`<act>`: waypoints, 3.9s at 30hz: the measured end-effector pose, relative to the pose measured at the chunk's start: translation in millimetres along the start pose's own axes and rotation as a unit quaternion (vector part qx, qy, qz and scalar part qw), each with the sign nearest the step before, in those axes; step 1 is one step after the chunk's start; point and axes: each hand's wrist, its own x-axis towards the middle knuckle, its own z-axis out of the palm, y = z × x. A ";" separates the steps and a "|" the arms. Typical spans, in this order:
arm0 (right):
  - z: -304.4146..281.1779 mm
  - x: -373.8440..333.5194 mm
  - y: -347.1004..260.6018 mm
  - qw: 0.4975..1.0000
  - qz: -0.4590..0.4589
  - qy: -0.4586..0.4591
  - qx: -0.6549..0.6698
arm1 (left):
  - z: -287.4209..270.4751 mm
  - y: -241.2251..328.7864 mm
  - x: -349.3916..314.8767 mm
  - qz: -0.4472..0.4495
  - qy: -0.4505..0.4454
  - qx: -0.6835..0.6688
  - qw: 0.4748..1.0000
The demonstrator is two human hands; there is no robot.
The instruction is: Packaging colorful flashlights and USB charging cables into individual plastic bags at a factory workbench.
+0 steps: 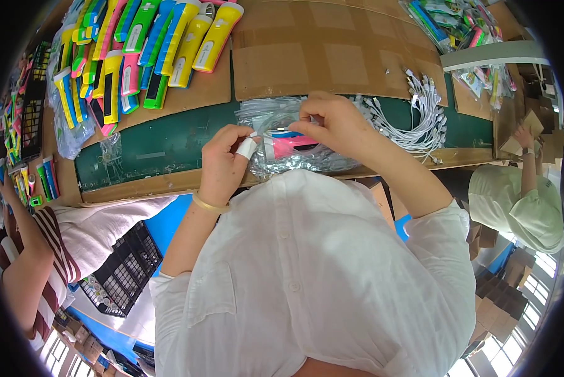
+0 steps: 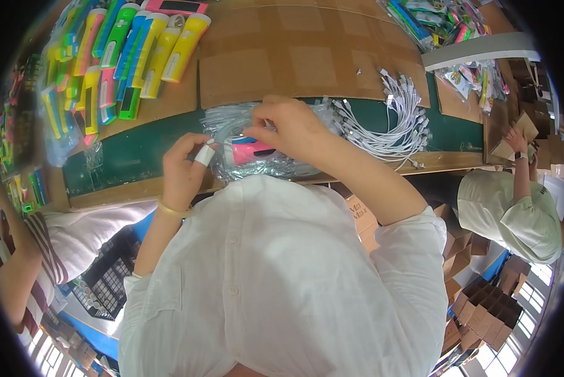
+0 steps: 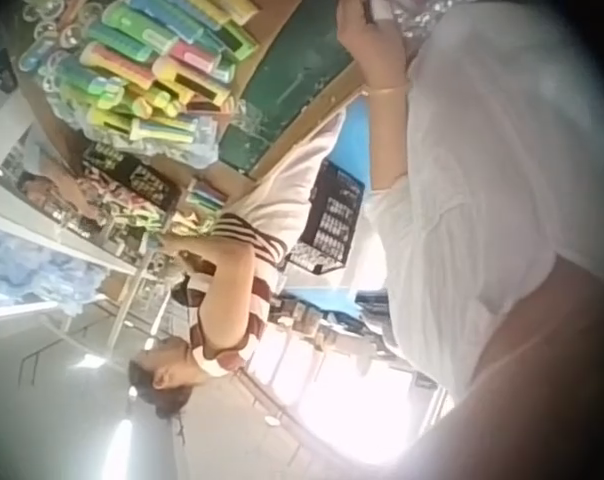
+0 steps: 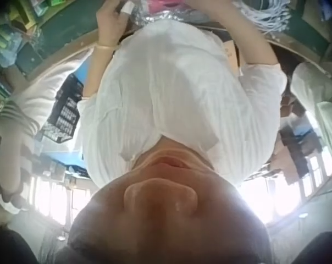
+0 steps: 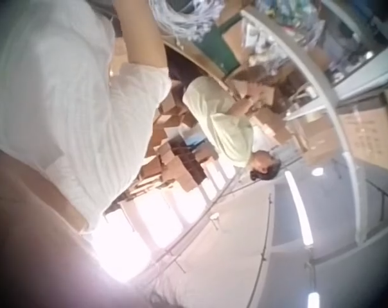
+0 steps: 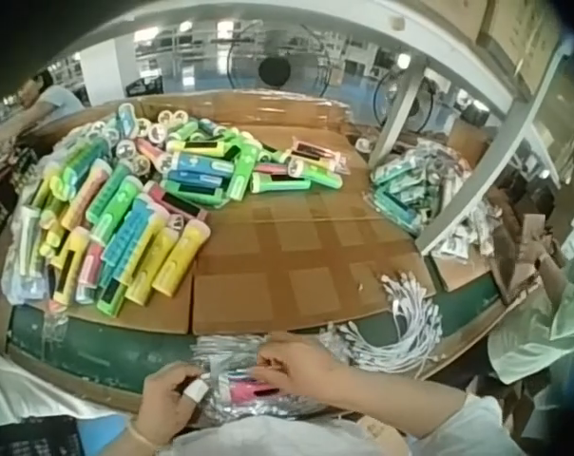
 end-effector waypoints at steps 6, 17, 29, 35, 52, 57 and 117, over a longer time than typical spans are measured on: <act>15.8 13.5 -8.1 0.994 -0.068 -0.054 -0.073 | 6.0 5.6 -7.3 -0.041 0.016 -0.068 0.997; 16.8 14.3 -17.3 0.983 -0.162 -0.082 -0.038 | 12.0 5.0 -10.5 -0.020 0.019 -0.106 0.994; -43.3 -46.8 37.1 0.992 -0.071 -0.017 -0.107 | 3.1 -19.4 -13.3 -0.160 0.043 -0.272 0.948; -17.2 -30.3 25.3 0.977 -0.153 0.054 -0.140 | -4.0 -14.2 -1.8 -0.105 -0.003 -0.235 0.966; -36.0 -34.7 55.2 0.974 -0.184 0.013 -0.134 | 17.7 -31.7 19.4 -0.223 -0.105 -0.350 0.904; -67.8 -52.9 65.6 0.965 0.001 0.192 0.181 | 21.5 -38.4 29.4 -0.279 -0.104 -0.328 0.896; -167.7 264.3 114.8 0.929 0.127 0.129 -0.324 | 68.7 -13.4 63.4 0.143 -0.048 0.167 0.974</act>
